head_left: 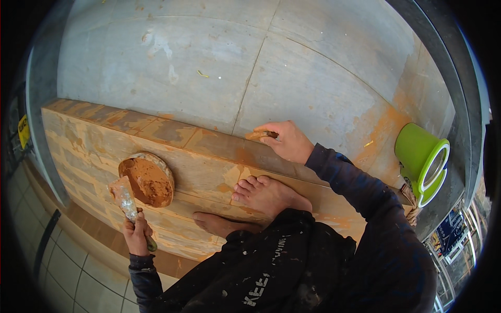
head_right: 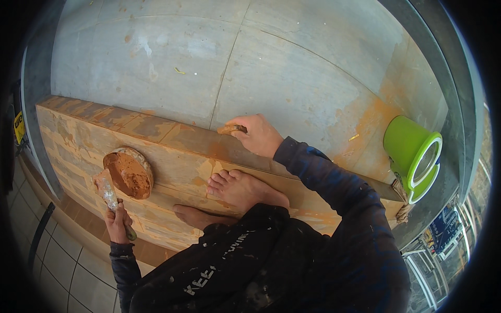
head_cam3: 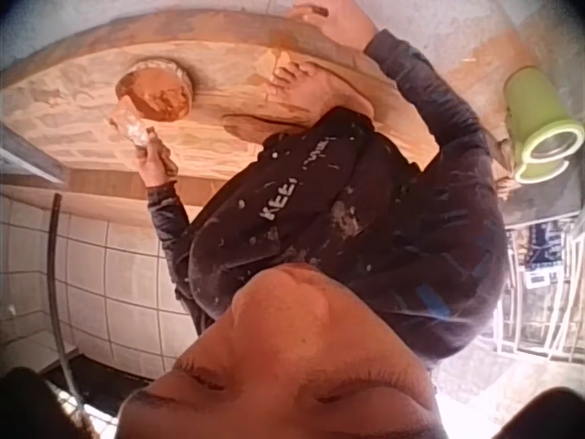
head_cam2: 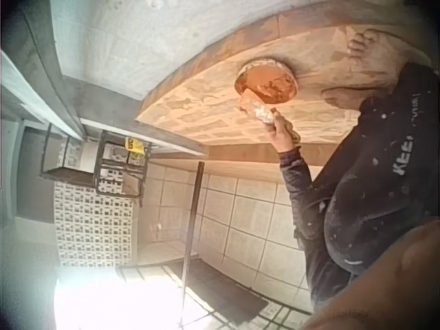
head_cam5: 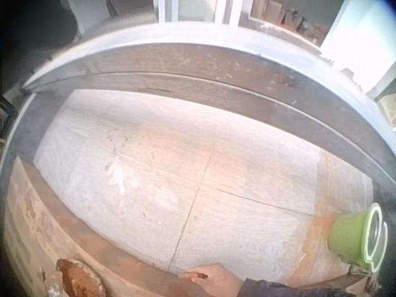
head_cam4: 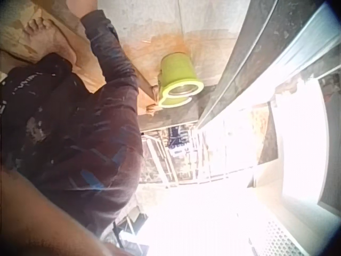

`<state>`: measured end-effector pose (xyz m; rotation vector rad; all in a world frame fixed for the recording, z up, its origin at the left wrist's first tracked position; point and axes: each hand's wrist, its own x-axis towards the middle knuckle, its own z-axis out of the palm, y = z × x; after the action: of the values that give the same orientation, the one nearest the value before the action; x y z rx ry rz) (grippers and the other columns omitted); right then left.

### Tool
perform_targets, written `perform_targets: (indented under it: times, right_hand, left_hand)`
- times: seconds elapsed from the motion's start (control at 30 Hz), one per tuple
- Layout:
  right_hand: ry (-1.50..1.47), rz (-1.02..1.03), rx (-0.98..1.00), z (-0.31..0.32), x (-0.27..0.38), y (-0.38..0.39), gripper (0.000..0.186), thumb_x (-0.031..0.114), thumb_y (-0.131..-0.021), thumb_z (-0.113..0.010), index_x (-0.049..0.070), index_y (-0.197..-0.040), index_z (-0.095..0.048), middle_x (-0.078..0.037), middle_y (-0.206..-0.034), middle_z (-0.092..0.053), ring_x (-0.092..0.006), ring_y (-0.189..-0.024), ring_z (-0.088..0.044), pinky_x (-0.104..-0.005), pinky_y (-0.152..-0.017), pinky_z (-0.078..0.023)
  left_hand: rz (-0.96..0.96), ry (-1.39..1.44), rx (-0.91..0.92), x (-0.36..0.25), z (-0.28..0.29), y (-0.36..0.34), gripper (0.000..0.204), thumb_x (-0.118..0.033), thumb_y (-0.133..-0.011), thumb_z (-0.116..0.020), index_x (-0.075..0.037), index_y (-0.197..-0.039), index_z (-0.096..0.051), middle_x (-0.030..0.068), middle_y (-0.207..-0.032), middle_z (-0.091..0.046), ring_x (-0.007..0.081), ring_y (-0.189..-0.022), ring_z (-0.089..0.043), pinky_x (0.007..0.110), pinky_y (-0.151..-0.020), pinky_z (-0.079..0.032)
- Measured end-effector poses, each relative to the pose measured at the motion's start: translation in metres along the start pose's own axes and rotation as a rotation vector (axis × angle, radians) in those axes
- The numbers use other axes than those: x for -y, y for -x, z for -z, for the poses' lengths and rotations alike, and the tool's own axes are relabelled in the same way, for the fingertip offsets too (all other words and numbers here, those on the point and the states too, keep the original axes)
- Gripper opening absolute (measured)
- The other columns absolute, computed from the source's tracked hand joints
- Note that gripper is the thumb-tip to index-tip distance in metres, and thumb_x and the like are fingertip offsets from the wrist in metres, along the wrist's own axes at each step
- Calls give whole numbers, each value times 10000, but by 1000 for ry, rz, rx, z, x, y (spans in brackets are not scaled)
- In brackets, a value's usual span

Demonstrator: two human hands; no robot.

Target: The person applies grout to the edges of a tiled ledge using a small piece of tile as a spreader. They alternate between picking up grout from a bowl with a putty knife and using the tile piece to press it into the joints.

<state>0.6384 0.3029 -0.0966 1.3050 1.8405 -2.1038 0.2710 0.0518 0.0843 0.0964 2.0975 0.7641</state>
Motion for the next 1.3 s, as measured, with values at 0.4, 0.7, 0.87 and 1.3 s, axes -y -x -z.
perform_targets:
  times: [0.4, 0.7, 0.87, 1.3]
  right_hand:
    - [-97, 160, 211, -6, 38, 28, 307, 73, -879, -642, 36, -1178, -700, -207, -1015, -719, -372, -864, -677, -421, -780, -532]
    - [123, 186, -43, -61, -34, -18, 332, 105, -884, -657, 62, -1211, -699, -214, -1029, -715, -400, -851, -652, -412, -775, -528]
    - [59, 131, 231, -16, -41, 7, 331, 75, -873, -659, 83, -1199, -717, -182, -1084, -727, -341, -892, -694, -365, -811, -534]
    - [-51, 233, 242, -24, -72, -7, 405, -30, -851, -567, 45, -1231, -684, -161, -1240, -692, -305, -1128, -671, -341, -985, -508]
  left_hand:
    - [23, -67, -53, 9, 13, 4, 200, -176, -1012, -624, -16, -1127, -587, -50, -633, -436, 49, -487, -354, 228, -465, -321]
    - [6, -82, -29, 11, 11, 1, 234, -192, -1011, -635, -4, -1141, -583, -40, -646, -463, 52, -501, -374, 235, -470, -333]
    - [0, -42, -26, 12, 11, 7, 223, -182, -1012, -624, -3, -1138, -583, -43, -646, -463, 47, -497, -377, 230, -464, -331]
    - [-2, 56, -7, 2, 4, 5, 195, -166, -1015, -614, -13, -1134, -586, -49, -643, -447, 46, -502, -373, 226, -470, -333]
